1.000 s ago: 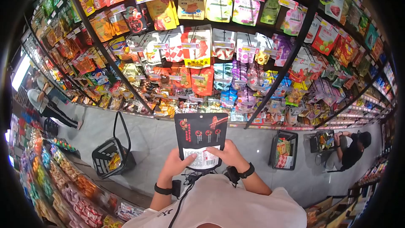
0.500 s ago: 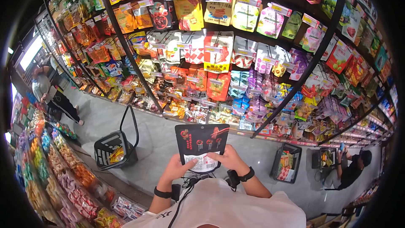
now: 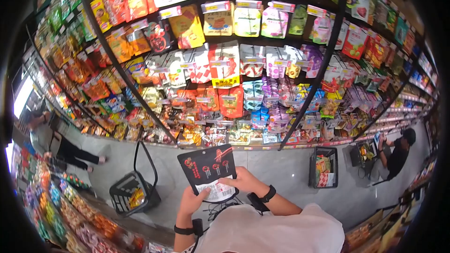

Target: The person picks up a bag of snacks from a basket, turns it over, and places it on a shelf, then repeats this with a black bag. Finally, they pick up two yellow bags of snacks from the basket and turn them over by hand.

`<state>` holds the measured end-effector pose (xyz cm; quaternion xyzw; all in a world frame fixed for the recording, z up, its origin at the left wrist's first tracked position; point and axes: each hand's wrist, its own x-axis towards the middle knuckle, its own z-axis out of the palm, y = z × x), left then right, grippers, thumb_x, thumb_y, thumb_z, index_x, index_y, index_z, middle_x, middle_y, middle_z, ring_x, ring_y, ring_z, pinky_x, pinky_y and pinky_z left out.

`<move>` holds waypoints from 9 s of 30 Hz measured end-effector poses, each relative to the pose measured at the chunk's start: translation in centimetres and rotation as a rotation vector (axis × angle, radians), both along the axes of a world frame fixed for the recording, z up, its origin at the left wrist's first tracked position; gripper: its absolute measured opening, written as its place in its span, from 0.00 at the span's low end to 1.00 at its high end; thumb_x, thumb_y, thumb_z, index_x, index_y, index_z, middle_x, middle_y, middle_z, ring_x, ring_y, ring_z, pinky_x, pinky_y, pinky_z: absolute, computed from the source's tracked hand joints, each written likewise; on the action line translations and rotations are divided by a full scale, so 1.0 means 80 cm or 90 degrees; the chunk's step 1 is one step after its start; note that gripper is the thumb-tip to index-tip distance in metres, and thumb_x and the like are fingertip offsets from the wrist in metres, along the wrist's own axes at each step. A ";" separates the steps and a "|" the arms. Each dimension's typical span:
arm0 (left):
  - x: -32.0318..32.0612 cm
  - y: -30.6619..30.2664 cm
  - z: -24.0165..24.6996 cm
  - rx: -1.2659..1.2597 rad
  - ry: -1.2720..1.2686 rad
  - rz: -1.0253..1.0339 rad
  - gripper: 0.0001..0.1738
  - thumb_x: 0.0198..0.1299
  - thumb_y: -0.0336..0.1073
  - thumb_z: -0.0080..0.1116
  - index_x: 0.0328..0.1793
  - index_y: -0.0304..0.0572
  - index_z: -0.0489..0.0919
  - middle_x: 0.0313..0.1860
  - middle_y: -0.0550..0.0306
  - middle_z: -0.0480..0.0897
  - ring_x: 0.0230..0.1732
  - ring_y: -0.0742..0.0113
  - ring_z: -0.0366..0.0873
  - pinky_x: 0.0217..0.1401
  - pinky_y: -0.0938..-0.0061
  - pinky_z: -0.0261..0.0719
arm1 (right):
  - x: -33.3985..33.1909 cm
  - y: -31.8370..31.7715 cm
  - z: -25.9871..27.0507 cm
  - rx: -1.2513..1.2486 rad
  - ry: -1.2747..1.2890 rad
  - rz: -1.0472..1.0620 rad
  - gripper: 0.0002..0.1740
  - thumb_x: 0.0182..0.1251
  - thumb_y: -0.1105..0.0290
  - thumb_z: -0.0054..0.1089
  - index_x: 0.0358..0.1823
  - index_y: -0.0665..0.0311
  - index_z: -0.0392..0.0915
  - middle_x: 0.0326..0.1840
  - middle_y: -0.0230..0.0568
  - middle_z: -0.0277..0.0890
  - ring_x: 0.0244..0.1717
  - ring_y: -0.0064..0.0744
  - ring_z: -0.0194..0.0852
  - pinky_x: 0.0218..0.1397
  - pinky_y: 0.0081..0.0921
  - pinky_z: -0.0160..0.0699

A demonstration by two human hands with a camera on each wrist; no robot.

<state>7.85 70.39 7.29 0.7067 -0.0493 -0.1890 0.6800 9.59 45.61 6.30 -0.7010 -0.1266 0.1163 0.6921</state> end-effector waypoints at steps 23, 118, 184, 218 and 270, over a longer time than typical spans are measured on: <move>-0.022 -0.174 -0.004 0.084 0.013 -0.167 0.13 0.64 0.33 0.67 0.52 0.33 0.87 0.40 0.58 0.90 0.38 0.74 0.84 0.41 0.72 0.82 | -0.135 -0.165 0.012 -0.103 -0.051 -0.232 0.17 0.70 0.62 0.73 0.53 0.67 0.86 0.43 0.39 0.90 0.42 0.21 0.82 0.48 0.27 0.81; -0.310 -0.895 -0.019 0.377 -0.160 -0.537 0.24 0.75 0.52 0.59 0.51 0.35 0.85 0.31 0.47 0.86 0.31 0.59 0.81 0.40 0.67 0.78 | -0.435 -0.856 -0.067 -0.117 0.075 -0.519 0.21 0.78 0.55 0.57 0.43 0.69 0.82 0.28 0.43 0.80 0.31 0.31 0.78 0.37 0.31 0.75; -0.443 -0.587 0.046 -0.236 -0.146 0.063 0.64 0.58 0.26 0.73 0.89 0.37 0.35 0.78 0.38 0.61 0.75 0.54 0.68 0.73 0.61 0.76 | -0.508 -0.531 0.006 0.170 0.188 -0.139 0.19 0.72 0.66 0.60 0.59 0.68 0.76 0.42 0.35 0.81 0.41 0.24 0.77 0.44 0.24 0.77; -0.438 -0.553 0.008 -0.093 -0.255 0.173 0.32 0.65 0.30 0.70 0.74 0.33 0.71 0.57 0.50 0.84 0.55 0.67 0.84 0.58 0.72 0.81 | -0.463 -0.493 0.016 0.177 0.033 -0.109 0.32 0.74 0.79 0.61 0.77 0.71 0.59 0.71 0.45 0.71 0.70 0.28 0.70 0.74 0.31 0.70; 0.153 -0.458 0.068 0.181 -0.284 0.098 0.59 0.42 0.37 0.86 0.83 0.37 0.66 0.57 0.55 0.78 0.39 0.70 0.68 0.41 0.77 0.72 | 0.168 -0.367 -0.010 0.575 0.212 0.253 0.30 0.75 0.54 0.64 0.70 0.63 0.71 0.61 0.41 0.78 0.58 0.31 0.78 0.60 0.30 0.81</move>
